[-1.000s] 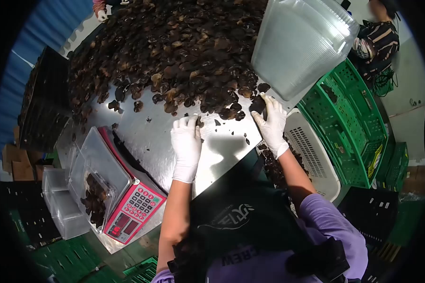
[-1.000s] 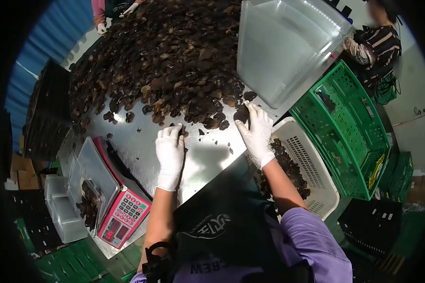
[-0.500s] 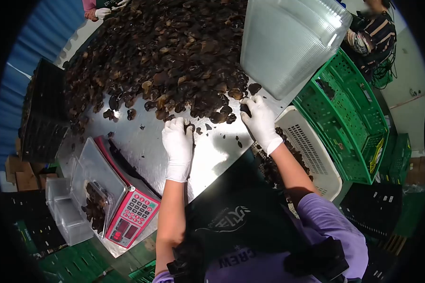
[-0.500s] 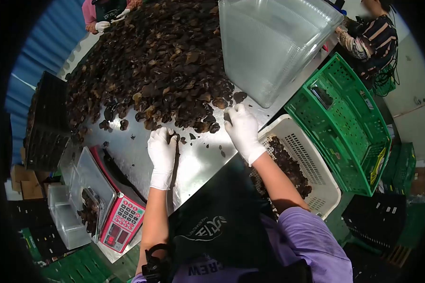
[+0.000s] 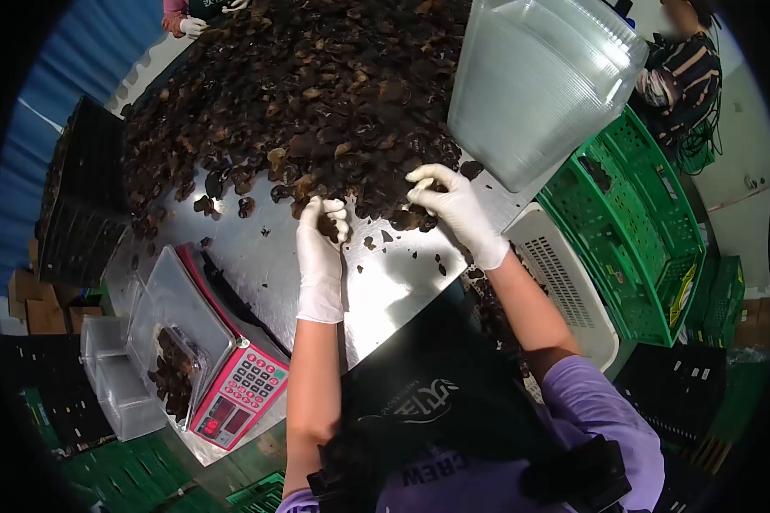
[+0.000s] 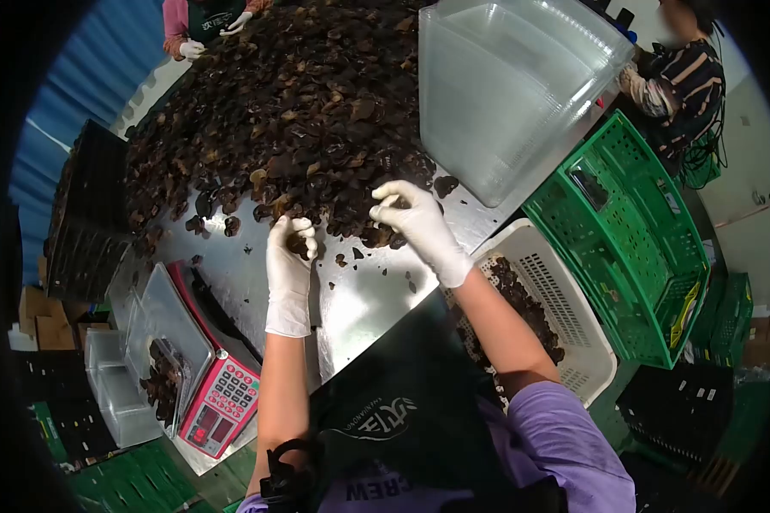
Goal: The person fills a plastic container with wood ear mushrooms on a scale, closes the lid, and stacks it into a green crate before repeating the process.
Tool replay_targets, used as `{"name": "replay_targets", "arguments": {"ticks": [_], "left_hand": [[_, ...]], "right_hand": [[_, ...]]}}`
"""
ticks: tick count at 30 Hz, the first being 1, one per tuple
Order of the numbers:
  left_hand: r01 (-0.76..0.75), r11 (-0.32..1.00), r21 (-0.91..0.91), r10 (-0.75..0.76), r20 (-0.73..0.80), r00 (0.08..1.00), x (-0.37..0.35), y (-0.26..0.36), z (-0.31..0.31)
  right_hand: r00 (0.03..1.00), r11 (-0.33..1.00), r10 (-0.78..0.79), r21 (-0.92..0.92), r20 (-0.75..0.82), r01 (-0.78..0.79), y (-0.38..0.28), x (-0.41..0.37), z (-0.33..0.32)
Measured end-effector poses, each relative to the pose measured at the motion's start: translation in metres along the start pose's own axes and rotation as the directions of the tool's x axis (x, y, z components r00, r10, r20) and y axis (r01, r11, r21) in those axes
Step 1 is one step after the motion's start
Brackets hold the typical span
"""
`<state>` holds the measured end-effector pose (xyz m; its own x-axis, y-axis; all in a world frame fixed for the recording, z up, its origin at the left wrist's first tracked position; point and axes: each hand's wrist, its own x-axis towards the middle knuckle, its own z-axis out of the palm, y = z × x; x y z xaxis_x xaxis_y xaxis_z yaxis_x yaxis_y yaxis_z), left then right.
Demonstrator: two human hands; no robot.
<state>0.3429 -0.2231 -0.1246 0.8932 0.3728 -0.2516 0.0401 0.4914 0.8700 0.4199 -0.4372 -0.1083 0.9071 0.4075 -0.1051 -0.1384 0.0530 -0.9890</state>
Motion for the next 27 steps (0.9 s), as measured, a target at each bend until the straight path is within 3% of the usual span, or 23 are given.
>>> {"name": "replay_targets", "arguments": {"ticks": [1, 2, 3, 5, 8, 9, 10, 11, 12, 13, 16, 17, 18, 19, 20, 21, 23, 24, 25, 26, 27], "left_hand": [[0.025, 0.991, 0.131, -0.022, -0.019, 1.0, 0.002, 0.004, 0.004], [-0.002, 0.914, 0.407, 0.044, -0.093, 0.995, 0.002, 0.002, 0.014], [-0.258, 0.774, 0.579, 0.337, -0.031, 0.941, 0.008, -0.004, 0.025], [-0.111, 0.302, 0.947, 0.398, -0.019, 0.917, 0.009, -0.009, 0.033], [-0.138, 0.263, 0.955, 0.387, 0.026, 0.922, 0.021, -0.017, 0.025], [-0.144, 0.275, 0.951, 0.416, 0.017, 0.909, 0.022, -0.017, 0.021], [-0.186, 0.393, 0.9, 0.424, 0.002, 0.906, 0.023, -0.019, 0.014], [-0.228, 0.501, 0.835, 0.429, -0.011, 0.903, 0.023, -0.021, 0.006], [-0.23, 0.633, 0.739, 0.388, -0.046, 0.92, 0.019, -0.015, 0.005], [-0.144, 0.649, 0.747, 0.328, -0.105, 0.939, 0.016, -0.01, 0.005], [-0.245, 0.409, 0.879, 0.465, 0.031, 0.885, 0.006, -0.008, 0.017], [-0.273, 0.326, 0.905, 0.479, 0.091, 0.873, 0.006, -0.011, 0.023], [-0.139, 0.228, 0.964, 0.342, 0.054, 0.938, 0.005, -0.007, 0.033], [-0.202, 0.084, 0.976, 0.434, 0.147, 0.889, 0.013, -0.023, 0.028], [-0.171, 0.031, 0.985, 0.387, 0.146, 0.91, 0.016, -0.027, 0.031], [-0.146, -0.023, 0.989, 0.339, 0.145, 0.93, 0.018, -0.028, 0.034], [-0.177, 0.04, 0.983, 0.366, 0.151, 0.918, 0.016, -0.027, 0.033], [-0.205, 0.097, 0.974, 0.392, 0.152, 0.907, 0.015, -0.026, 0.032], [-0.204, 0.098, 0.974, 0.393, 0.151, 0.907, 0.014, -0.027, 0.031], [-0.221, 0.148, 0.964, 0.447, 0.134, 0.884, 0.012, -0.029, 0.028], [-0.24, 0.195, 0.951, 0.499, 0.114, 0.859, 0.01, -0.03, 0.026]], "right_hand": [[1.0, 0.978, -0.018, -0.207, -0.012, 0.015, -0.002, 0.0, 0.009], [0.999, 0.911, 0.027, -0.411, -0.038, -0.04, -0.006, -0.002, 0.016], [0.948, 0.561, -0.319, -0.805, 0.003, 0.191, 0.002, -0.002, 0.021], [0.966, 0.496, -0.259, -0.856, 0.014, 0.146, 0.014, 0.003, 0.025], [0.915, 0.771, -0.359, -0.611, -0.185, 0.18, 0.017, -0.002, 0.019], [0.858, 0.769, -0.477, -0.562, -0.19, 0.304, 0.023, 0.0, 0.01], [0.926, 0.947, -0.263, -0.256, -0.27, 0.194, 0.016, -0.003, 0.005], [0.961, 0.995, -0.025, 0.084, -0.275, 0.05, 0.005, -0.008, -0.001], [0.967, 0.981, 0.042, 0.193, -0.251, 0.008, -0.008, -0.013, -0.008], [0.983, 0.94, 0.04, 0.34, -0.178, 0.023, -0.003, -0.011, -0.018], [0.971, 0.793, 0.163, 0.609, -0.175, -0.023, 0.006, -0.008, -0.032], [0.972, 0.795, 0.165, 0.606, -0.169, -0.03, 0.009, -0.006, -0.031], [0.979, 0.717, 0.153, 0.697, -0.136, -0.015, 0.011, -0.003, -0.029], [0.984, 0.627, 0.139, 0.779, -0.107, -0.004, 0.012, -0.001, -0.027], [0.983, 0.512, 0.181, 0.856, -0.025, -0.073, 0.009, -0.001, -0.028], [0.983, 0.515, 0.181, 0.854, -0.025, -0.073, 0.006, 0.0, -0.026], [0.988, 0.647, 0.149, 0.752, 0.033, -0.123, 0.002, 0.002, -0.022], [0.984, 0.833, 0.168, 0.524, 0.064, -0.176, 0.003, 0.008, -0.024], [0.998, 0.979, 0.055, 0.198, 0.0, -0.054, 0.006, 0.01, -0.021], [0.993, 0.987, -0.115, -0.117, -0.03, 0.111, 0.01, 0.015, -0.016], [0.959, 0.871, -0.283, -0.421, -0.005, 0.255, 0.01, 0.019, -0.007]]}}
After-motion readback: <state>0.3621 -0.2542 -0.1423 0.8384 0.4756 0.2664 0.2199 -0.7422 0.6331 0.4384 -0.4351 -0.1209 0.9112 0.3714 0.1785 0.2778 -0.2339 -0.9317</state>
